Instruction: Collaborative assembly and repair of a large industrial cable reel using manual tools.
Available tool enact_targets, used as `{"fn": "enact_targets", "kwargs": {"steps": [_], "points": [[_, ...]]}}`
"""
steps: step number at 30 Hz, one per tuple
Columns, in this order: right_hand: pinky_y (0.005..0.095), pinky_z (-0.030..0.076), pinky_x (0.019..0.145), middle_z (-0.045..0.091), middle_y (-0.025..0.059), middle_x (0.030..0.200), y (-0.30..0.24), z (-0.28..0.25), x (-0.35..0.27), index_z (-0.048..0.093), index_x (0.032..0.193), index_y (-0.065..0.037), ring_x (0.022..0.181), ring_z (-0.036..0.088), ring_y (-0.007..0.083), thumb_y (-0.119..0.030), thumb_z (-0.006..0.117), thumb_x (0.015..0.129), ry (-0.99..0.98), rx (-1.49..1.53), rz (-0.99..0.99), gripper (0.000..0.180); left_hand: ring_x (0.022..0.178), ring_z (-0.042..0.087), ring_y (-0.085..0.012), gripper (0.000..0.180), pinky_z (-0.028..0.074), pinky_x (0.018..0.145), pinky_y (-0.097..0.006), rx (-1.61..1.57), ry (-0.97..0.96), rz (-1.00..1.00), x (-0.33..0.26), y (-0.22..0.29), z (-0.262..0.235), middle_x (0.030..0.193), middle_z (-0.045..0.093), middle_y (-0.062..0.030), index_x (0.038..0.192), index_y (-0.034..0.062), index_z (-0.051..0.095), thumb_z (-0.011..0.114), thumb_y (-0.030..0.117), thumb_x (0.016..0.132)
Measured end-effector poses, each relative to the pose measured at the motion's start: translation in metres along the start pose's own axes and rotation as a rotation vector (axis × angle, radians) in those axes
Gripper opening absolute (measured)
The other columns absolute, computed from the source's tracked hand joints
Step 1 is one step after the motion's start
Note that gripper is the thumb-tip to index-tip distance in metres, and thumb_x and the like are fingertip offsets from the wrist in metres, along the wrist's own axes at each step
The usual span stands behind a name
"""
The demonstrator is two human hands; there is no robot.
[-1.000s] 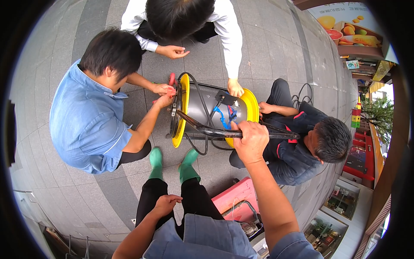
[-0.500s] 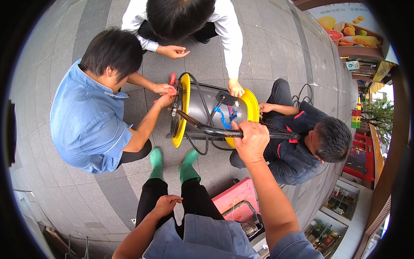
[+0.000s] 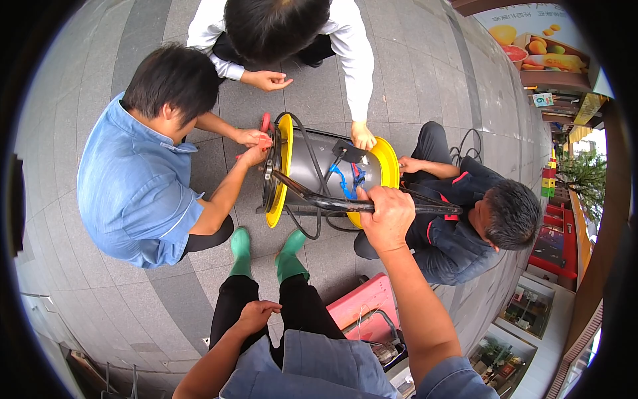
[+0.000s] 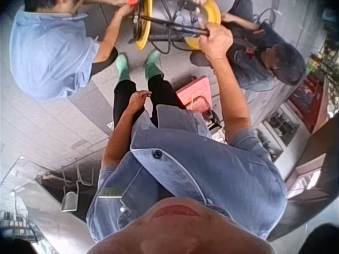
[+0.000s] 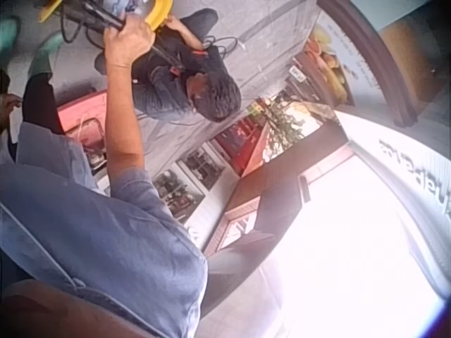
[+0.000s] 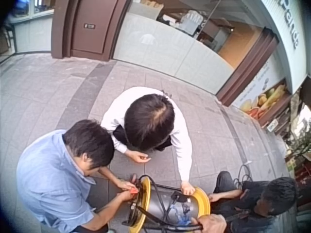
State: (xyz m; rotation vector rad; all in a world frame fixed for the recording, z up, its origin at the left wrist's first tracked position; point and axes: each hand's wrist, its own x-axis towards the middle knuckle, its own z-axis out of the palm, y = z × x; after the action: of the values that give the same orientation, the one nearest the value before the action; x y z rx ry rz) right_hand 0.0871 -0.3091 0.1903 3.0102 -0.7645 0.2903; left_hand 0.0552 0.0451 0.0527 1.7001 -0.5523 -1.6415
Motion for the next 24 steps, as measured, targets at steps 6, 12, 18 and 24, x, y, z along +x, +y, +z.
{"fn": "enact_targets", "kwargs": {"steps": [6, 12, 18, 24], "points": [[0.0374, 0.036, 0.054, 0.052, 0.0092, 0.056, 0.0006, 0.0019, -0.0006, 0.050, 0.058, -0.008, 0.055, 0.053, 0.0278, -0.021, 0.067, 0.072, 0.008, -0.002, -0.003, 0.026, 0.084, 0.064, -0.0195, 0.024, 0.049, 0.078, -0.029, 0.001, -0.007, -0.023, -0.0010, 0.0027, -0.0026, 0.087, 0.068, -0.0034, 0.095, 0.0114, 0.067, 0.047, 0.008, 0.082], [0.0376, 0.036, 0.054, 0.052, 0.0093, 0.055, 0.0014, 0.0014, -0.0003, 0.049, 0.058, -0.008, 0.054, 0.052, 0.0278, -0.021, 0.067, 0.072, 0.014, -0.008, -0.008, 0.026, 0.083, 0.064, -0.0197, 0.025, 0.049, 0.078, -0.029, 0.014, -0.010, -0.012, -0.0011, 0.0041, -0.0042, 0.087, 0.068, -0.0036, 0.096, 0.0115, 0.066, 0.046, 0.008, 0.082], [0.0380, 0.036, 0.053, 0.052, 0.0099, 0.055, 0.0000, 0.0019, 0.0014, 0.049, 0.057, -0.007, 0.053, 0.052, 0.0284, -0.021, 0.066, 0.073, 0.027, -0.005, -0.023, 0.027, 0.083, 0.064, -0.0197, 0.025, 0.050, 0.077, -0.029, 0.014, -0.007, -0.004, -0.0017, 0.0009, -0.0034, 0.087, 0.068, -0.0040, 0.096, 0.0114, 0.066, 0.046, 0.007, 0.082], [0.0380, 0.036, 0.053, 0.052, 0.0099, 0.055, 0.0012, 0.0025, 0.0003, 0.049, 0.057, -0.007, 0.053, 0.052, 0.0284, -0.021, 0.066, 0.073, 0.023, -0.008, -0.017, 0.027, 0.083, 0.064, -0.0198, 0.025, 0.050, 0.077, -0.029, 0.016, -0.008, -0.005, -0.0012, 0.0019, -0.0037, 0.086, 0.068, -0.0040, 0.096, 0.0114, 0.066, 0.046, 0.007, 0.082]]}}
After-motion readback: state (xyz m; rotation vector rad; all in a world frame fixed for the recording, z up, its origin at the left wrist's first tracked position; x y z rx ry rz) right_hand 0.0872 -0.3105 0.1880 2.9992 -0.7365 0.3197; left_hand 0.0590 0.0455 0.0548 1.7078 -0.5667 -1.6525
